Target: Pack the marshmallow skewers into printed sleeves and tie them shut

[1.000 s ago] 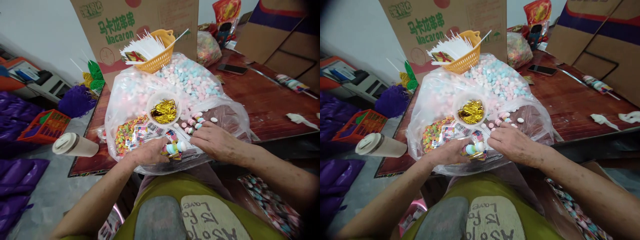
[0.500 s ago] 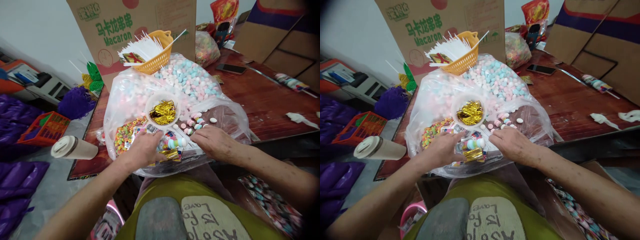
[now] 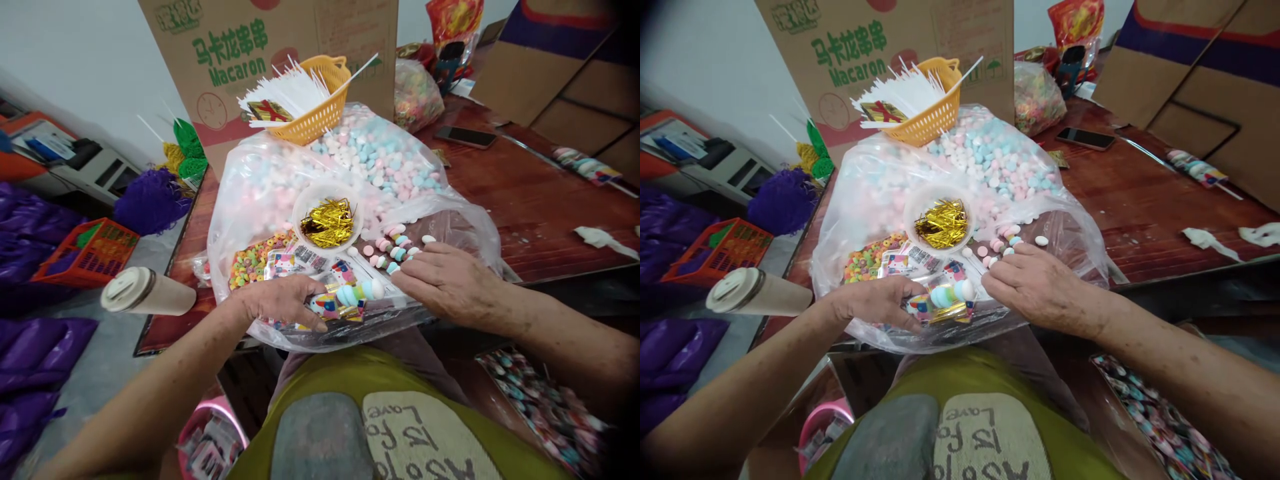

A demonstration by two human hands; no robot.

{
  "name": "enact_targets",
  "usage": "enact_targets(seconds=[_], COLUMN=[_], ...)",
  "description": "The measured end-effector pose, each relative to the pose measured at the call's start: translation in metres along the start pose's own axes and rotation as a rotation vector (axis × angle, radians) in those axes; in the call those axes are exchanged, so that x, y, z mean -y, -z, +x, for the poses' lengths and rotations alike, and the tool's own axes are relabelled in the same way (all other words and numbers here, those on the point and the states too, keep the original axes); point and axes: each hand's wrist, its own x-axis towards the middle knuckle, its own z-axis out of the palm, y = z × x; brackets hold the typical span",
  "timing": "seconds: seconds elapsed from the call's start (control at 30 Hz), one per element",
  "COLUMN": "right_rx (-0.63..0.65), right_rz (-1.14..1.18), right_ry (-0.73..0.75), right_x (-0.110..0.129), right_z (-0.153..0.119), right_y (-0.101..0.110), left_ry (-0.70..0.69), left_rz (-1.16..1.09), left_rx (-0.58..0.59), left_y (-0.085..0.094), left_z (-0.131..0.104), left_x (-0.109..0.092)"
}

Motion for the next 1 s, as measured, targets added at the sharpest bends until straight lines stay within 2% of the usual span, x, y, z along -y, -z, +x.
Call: enact_targets(seconds=[0.1, 0.17, 0.27, 0.33, 0.4, 0.53, 0.6, 0.7, 0.87, 0.93, 1.0], right_rx=[-0.060, -0.046, 0.039, 0.106, 0.132, 0.047, 0.019, 0.020, 0.096, 0.079, 0.020], right_rz=[0.025, 0.071, 0.122, 0.126, 0.118, 0.104, 0.100, 0.096, 0.065, 0.058, 0.042], right_ry=[-0.031, -0.063, -0.127, -0.139, -0.114, -0.028, -0.005, -0.013, -0.085, -0.082, -0.052], right_x=[0.003, 0.006, 0.011, 0.013, 0.014, 0.017, 0.021, 0.027, 0.033, 0.030, 0.026], right_z=[0.000, 0.001, 0.002, 0.003, 0.003, 0.006, 0.009, 0.016, 0.020, 0.018, 0.016], right_y=[0.000, -0.001, -0.001, -0.001, -0.001, 0.001, 0.001, -0.004, -0.020, -0.023, -0.022], left_ry=[-0.066, -0.049, 0.048, 0.095, 0.106, 0.032, 0.013, 0.060, 0.170, 0.111, 0.024], left_rz=[-0.087, -0.039, 0.278, 0.532, 0.620, 0.403, 0.354, 0.464, 0.689, 0.634, 0.437], left_rx=[-0.069, -0.200, -0.441, -0.523, -0.520, -0.386, -0.359, -0.409, -0.488, -0.431, -0.322], left_y=[-0.007, -0.013, -0.022, -0.025, -0.025, -0.021, -0.021, -0.027, -0.038, -0.032, -0.019], left_z=[0.003, 0.005, 0.010, 0.012, 0.013, 0.012, 0.013, 0.021, 0.032, 0.028, 0.020], left_x=[-0.001, -0.003, -0.009, -0.012, -0.014, -0.016, -0.017, -0.022, -0.024, -0.019, -0.014])
